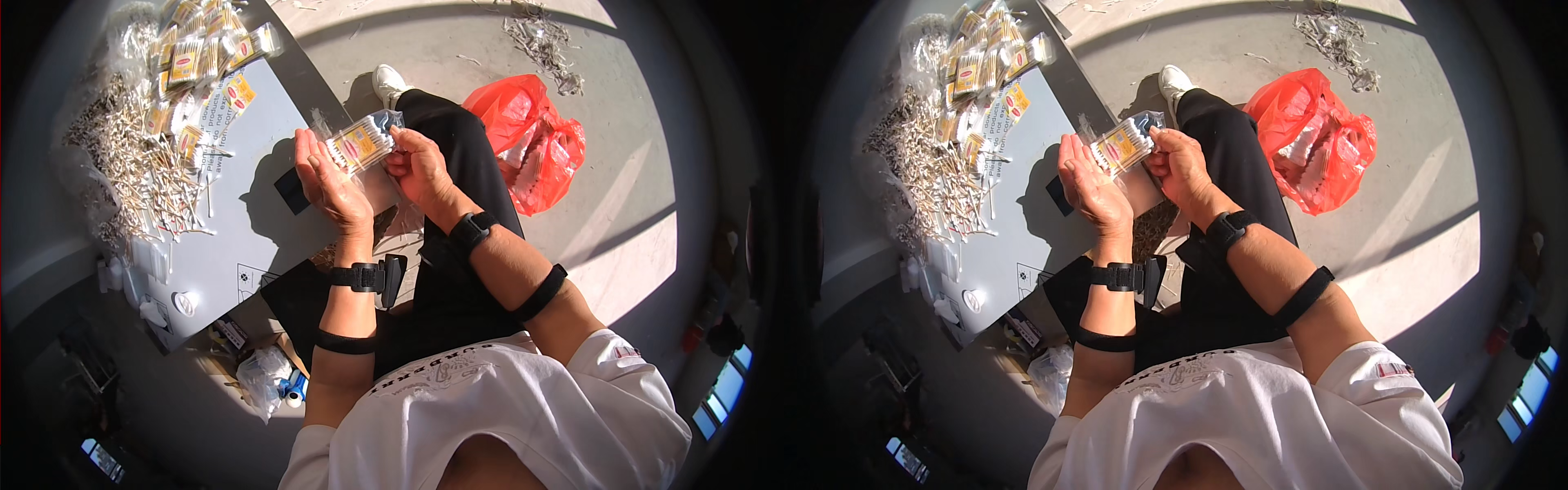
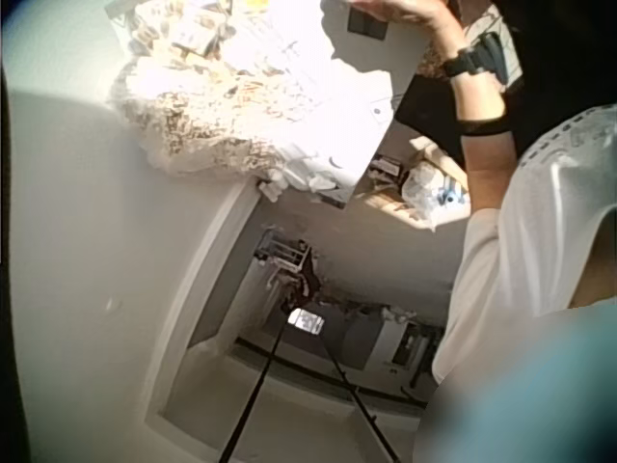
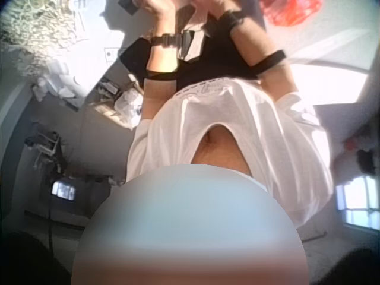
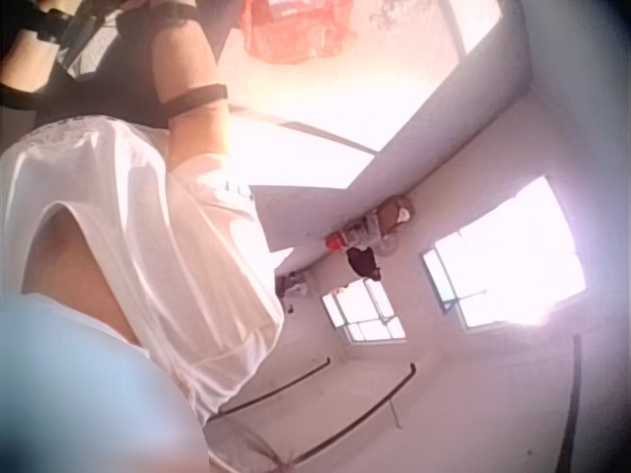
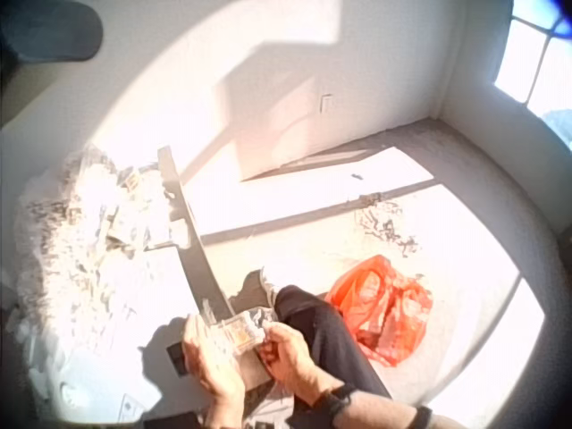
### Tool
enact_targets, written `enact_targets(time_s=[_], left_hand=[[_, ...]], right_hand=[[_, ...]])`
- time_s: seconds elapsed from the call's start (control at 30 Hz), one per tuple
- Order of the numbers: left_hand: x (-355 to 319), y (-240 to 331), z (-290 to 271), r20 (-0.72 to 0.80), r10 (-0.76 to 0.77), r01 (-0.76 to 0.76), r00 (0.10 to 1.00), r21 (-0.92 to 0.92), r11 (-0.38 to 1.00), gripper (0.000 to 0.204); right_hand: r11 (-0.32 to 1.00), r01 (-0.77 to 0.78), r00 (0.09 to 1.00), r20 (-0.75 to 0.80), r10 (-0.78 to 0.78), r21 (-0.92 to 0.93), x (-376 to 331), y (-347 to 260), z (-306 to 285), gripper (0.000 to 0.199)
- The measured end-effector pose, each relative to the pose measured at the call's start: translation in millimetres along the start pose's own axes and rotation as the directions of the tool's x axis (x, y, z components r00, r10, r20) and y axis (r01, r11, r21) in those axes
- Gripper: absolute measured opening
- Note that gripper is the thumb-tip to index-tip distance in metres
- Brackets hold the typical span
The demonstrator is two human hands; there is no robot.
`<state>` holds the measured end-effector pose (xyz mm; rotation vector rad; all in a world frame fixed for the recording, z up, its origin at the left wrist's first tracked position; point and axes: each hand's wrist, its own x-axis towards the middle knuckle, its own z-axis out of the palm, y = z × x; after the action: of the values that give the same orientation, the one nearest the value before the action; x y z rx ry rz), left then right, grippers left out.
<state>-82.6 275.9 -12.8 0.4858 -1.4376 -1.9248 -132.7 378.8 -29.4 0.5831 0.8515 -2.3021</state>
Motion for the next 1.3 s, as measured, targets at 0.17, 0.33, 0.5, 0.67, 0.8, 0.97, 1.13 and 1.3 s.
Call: enact_targets(time_s=[0.17, 0.33, 0.5, 0.67, 0.8, 0.97, 1.13, 1.3], left_hand=[[0, -1, 0, -0.002, -0.002, 0.002, 1.000, -0.005, 1.000, 0.067], [0, -3, 1, 0.003, 0.000, 0.000, 1.000, -0.023, 1.000, 0.065], [0, -4, 0, 0.021, 0.006, -0.006, 1.000, -0.007, 1.000, 0.063], [-1, -3, 1, 0.012, 0.001, -0.002, 1.000, 0.034, 0.999, 0.063], [0, -3, 2, 0.002, 0.007, -0.007, 1.000, 0.022, 1.000, 0.063], [1, -3, 2, 0.002, 0.008, -0.008, 1.000, 0.022, 1.000, 0.063], [1, 0, 1, 0.008, 0.006, -0.006, 1.000, 0.038, 0.999, 0.064], [2, 3, 1, -0.012, -0.024, 0.024, 1.000, -0.009, 1.000, 0.066]], right_hand=[[1.000, 0.001, 1.000, 0.016, -0.001, 0.004, -1, 0, 2, 0.020], [1.000, 0.019, 0.999, 0.028, -0.019, -0.017, 3, 4, -2, 0.017], [0.996, 0.079, 0.996, 0.037, -0.078, -0.041, 3, 8, -3, 0.017], [0.998, 0.046, 0.999, 0.013, -0.045, -0.035, 0, 3, 2, 0.017], [0.996, 0.013, 1.000, -0.020, -0.015, -0.092, 2, -1, 7, 0.022], [0.993, 0.013, 1.000, -0.008, -0.014, -0.119, 4, -3, 5, 0.020], [0.973, 0.047, 0.995, -0.075, -0.065, -0.227, 13, -10, 11, 0.021], [0.895, 0.144, 0.982, -0.048, -0.181, -0.423, 22, -10, 12, 0.022]])
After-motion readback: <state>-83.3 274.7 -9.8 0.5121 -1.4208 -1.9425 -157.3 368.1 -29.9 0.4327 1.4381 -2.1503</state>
